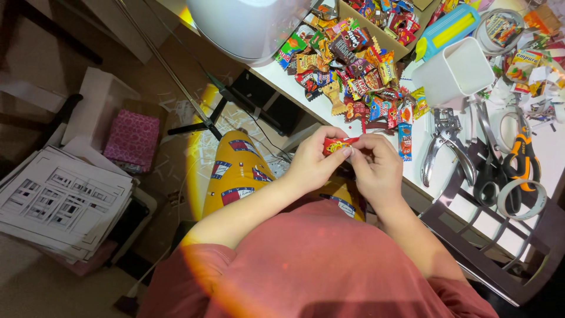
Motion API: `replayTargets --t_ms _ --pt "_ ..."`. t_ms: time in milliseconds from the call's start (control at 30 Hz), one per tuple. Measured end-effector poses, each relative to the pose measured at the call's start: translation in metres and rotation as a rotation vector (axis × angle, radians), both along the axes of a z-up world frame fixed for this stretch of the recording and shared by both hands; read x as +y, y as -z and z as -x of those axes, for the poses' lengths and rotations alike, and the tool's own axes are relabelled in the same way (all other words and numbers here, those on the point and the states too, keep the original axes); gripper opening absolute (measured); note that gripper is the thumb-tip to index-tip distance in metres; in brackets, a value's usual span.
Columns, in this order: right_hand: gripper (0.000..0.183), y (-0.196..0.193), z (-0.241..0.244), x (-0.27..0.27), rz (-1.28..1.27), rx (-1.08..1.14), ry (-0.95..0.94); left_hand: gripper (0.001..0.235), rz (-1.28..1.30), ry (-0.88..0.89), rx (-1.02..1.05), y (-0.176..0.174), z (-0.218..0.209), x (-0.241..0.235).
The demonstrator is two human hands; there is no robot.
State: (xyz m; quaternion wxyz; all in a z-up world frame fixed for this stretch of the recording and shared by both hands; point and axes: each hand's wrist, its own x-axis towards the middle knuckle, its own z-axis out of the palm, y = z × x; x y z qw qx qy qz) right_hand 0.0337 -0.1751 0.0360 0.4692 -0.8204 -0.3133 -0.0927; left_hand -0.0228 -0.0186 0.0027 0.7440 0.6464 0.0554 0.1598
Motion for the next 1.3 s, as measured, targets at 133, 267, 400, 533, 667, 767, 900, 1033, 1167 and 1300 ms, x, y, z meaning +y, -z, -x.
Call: replayTargets --t_ms 133,267,400,533,667,767,900,1033,1167,1300 --pt "0.012 0.035 -0.008 -0.015 -0.313 0.471 -0.036 0.028 -0.028 0.011 -0.018 -0.005 0.003 0.001" --pt "0.025 0.037 -0.019 -0.021 -0.327 0.696 -0.090 0.027 0.035 0.050 -0.024 -0.003 0.005 -0.001" --pt "0.012 0.037 -0.015 -0.022 -0.217 0.559 -0.024 0.028 -0.069 0.025 -0.071 -0.002 0.001 0.001" --pt "0.012 0.026 -0.011 -0.014 -0.211 0.558 -0.014 0.027 -0.075 0.019 -0.072 0.002 0.002 0.002" --pt "0.015 0.025 -0.012 -0.010 -0.277 0.616 -0.050 0.027 0.130 0.046 -0.049 0.005 0.001 -0.001" --pt "0.013 0.022 -0.006 -0.005 -0.272 0.527 -0.001 0.027 0.208 0.047 -0.050 0.014 -0.004 -0.001" --pt "0.010 0.019 -0.009 -0.005 -0.066 0.099 0.062 0.030 0.251 0.064 -0.060 0.022 -0.006 -0.006" --pt "0.009 0.012 -0.014 -0.001 -0.084 -0.315 -0.043 0.056 0.493 0.123 -0.044 0.028 -0.008 -0.019" --pt "0.010 0.014 -0.012 -0.001 -0.079 -0.499 -0.091 0.061 0.826 0.195 0.017 0.033 -0.010 -0.022" --pt "0.011 0.017 -0.012 0.001 -0.097 -0.600 -0.117 0.051 1.069 0.270 0.073 0.042 -0.014 -0.021"
